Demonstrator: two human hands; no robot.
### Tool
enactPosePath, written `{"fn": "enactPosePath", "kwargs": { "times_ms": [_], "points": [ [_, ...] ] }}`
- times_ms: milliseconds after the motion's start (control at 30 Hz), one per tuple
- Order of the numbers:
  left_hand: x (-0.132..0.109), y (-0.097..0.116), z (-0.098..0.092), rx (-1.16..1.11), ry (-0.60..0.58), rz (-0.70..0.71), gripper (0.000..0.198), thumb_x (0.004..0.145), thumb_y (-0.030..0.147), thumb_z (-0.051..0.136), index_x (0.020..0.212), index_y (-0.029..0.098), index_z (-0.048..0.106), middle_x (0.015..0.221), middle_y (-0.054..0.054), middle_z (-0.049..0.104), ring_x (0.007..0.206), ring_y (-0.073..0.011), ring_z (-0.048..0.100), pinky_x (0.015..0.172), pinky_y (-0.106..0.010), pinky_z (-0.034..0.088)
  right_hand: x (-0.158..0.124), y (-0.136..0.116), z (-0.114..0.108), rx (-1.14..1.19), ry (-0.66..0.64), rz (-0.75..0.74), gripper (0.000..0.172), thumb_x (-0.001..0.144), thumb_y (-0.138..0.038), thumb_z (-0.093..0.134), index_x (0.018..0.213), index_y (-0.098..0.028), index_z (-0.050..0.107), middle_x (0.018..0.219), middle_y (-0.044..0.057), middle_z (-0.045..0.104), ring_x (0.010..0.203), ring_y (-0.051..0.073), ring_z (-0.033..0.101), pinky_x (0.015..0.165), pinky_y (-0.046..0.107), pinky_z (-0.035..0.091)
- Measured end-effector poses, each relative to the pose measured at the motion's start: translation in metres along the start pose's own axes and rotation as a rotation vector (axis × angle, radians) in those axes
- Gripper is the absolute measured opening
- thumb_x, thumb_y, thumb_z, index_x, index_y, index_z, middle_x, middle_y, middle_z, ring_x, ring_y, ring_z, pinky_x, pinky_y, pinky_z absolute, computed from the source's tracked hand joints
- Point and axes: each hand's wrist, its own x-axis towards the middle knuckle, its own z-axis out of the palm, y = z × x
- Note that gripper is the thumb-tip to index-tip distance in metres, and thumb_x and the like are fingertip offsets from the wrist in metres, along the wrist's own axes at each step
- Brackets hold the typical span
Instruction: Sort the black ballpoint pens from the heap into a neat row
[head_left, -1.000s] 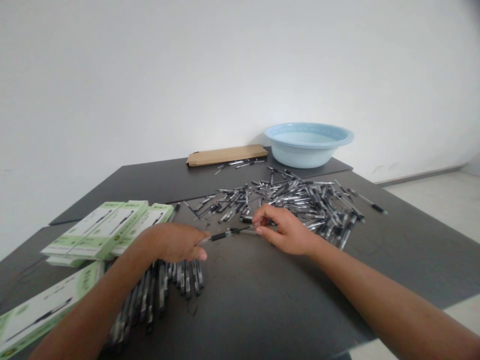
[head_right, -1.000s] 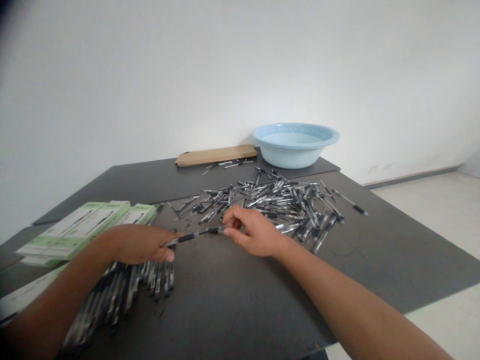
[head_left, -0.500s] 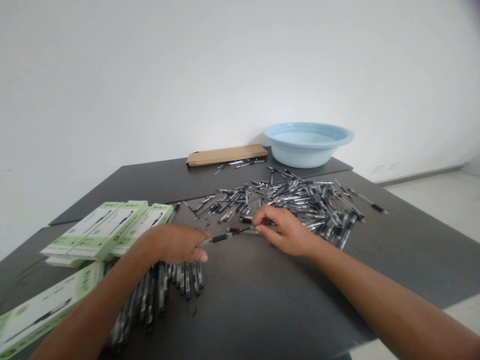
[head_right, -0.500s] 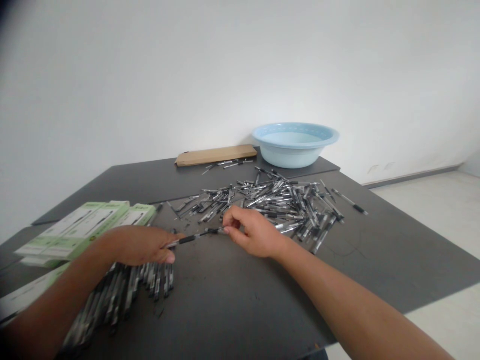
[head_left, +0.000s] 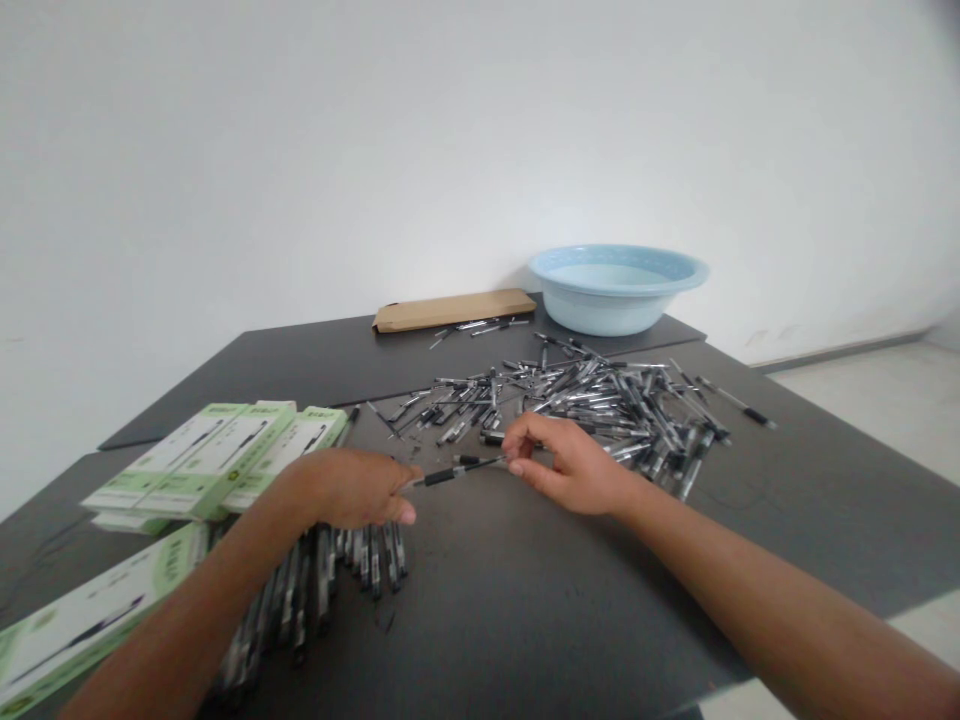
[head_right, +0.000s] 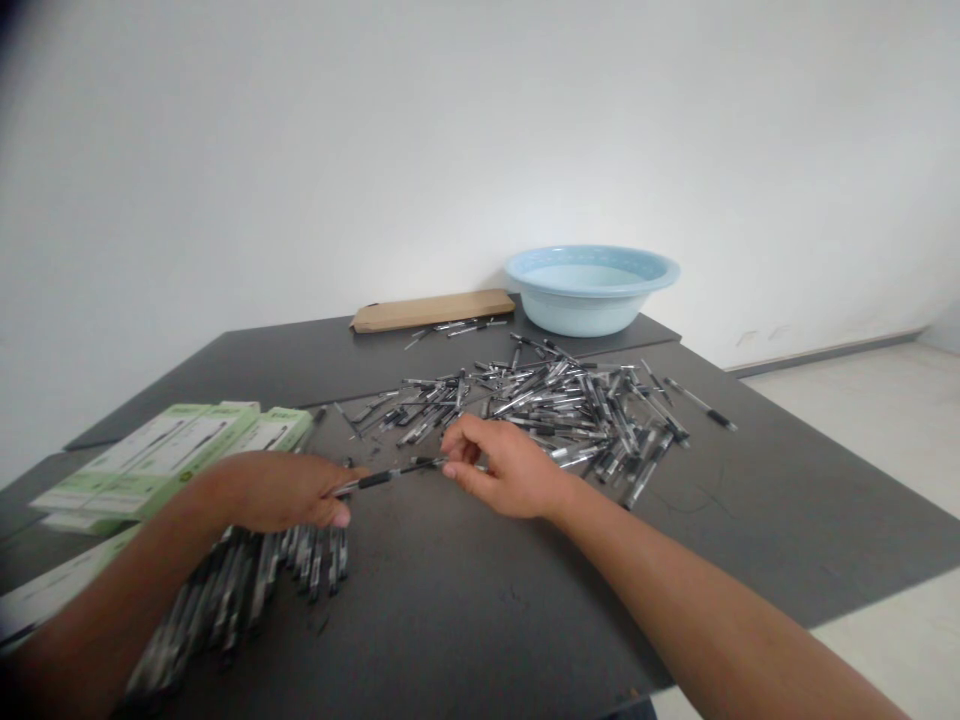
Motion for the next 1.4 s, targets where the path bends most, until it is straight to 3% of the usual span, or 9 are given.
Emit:
{"fn": "enactPosePath", "kwargs": {
  "times_ms": [333, 600, 667, 1067, 1233, 1400],
  "points": [
    [-0.001, 0.004, -0.001, 0.021, -0.018, -0.025, 0.058, 0.092, 0.038, 0.046, 0.144, 0.012, 0.05, 0.13, -0.021, 0.065, 0.114, -0.0357, 0.063, 0.092, -0.043, 0.051, 0.001, -0.001, 0.001, -0.056, 0.012, -0.028, 0.01, 0.086, -0.011, 0.055, 0.09, -0.02, 0.054, 0.084, 0.002, 0.062, 0.075, 0.014, 0.059, 0.07, 0.025, 0.046],
    [-0.003, 0.007, -0.002, 0.01, -0.015, -0.033, 0.059, 0.092, 0.038, 0.046, 0.145, 0.012, 0.049, 0.127, -0.021, 0.067, 0.111, -0.0371, 0.065, 0.09, -0.044, 0.051, 0.001, -0.003, 0.002, -0.055, -0.023, -0.015, 0.001, 0.09, -0.019, 0.057, 0.09, -0.019, 0.055, 0.083, 0.003, 0.062, 0.074, 0.015, 0.06, 0.069, 0.026, 0.046],
    [-0.003, 0.007, -0.002, 0.011, -0.02, -0.038, 0.059, 0.093, 0.038, 0.046, 0.146, 0.012, 0.047, 0.131, -0.021, 0.064, 0.114, -0.0368, 0.063, 0.092, -0.044, 0.05, 0.0, -0.002, 0.003, -0.014, -0.029, -0.025, 0.006, 0.09, -0.023, 0.058, 0.094, -0.019, 0.055, 0.085, 0.003, 0.063, 0.075, 0.015, 0.06, 0.07, 0.026, 0.047],
    [-0.002, 0.012, -0.003, 0.038, -0.03, -0.028, 0.058, 0.094, 0.038, 0.047, 0.146, 0.012, 0.048, 0.127, -0.022, 0.067, 0.112, -0.0366, 0.065, 0.091, -0.045, 0.051, 0.0, -0.003, 0.003, -0.054, -0.051, -0.005, 0.008, 0.087, -0.012, 0.056, 0.09, -0.019, 0.054, 0.083, 0.002, 0.061, 0.074, 0.015, 0.059, 0.069, 0.025, 0.046],
    [-0.002, 0.012, -0.003, 0.034, -0.03, -0.035, 0.059, 0.094, 0.038, 0.047, 0.146, 0.011, 0.047, 0.128, -0.022, 0.066, 0.113, -0.037, 0.064, 0.091, -0.045, 0.051, 0.001, -0.002, 0.003, -0.055, -0.061, -0.002, 0.002, 0.09, -0.019, 0.057, 0.089, -0.018, 0.056, 0.083, 0.003, 0.062, 0.073, 0.015, 0.059, 0.069, 0.026, 0.046],
    [-0.004, 0.015, -0.005, 0.037, -0.035, -0.042, 0.059, 0.094, 0.038, 0.046, 0.146, 0.011, 0.047, 0.129, -0.021, 0.065, 0.114, -0.0357, 0.064, 0.091, -0.043, 0.051, -0.001, 0.0, 0.004, 0.029, -0.069, -0.019, 0.013, 0.088, -0.024, 0.063, 0.097, -0.019, 0.055, 0.087, 0.003, 0.064, 0.077, 0.016, 0.062, 0.071, 0.027, 0.049]
  ]
}}
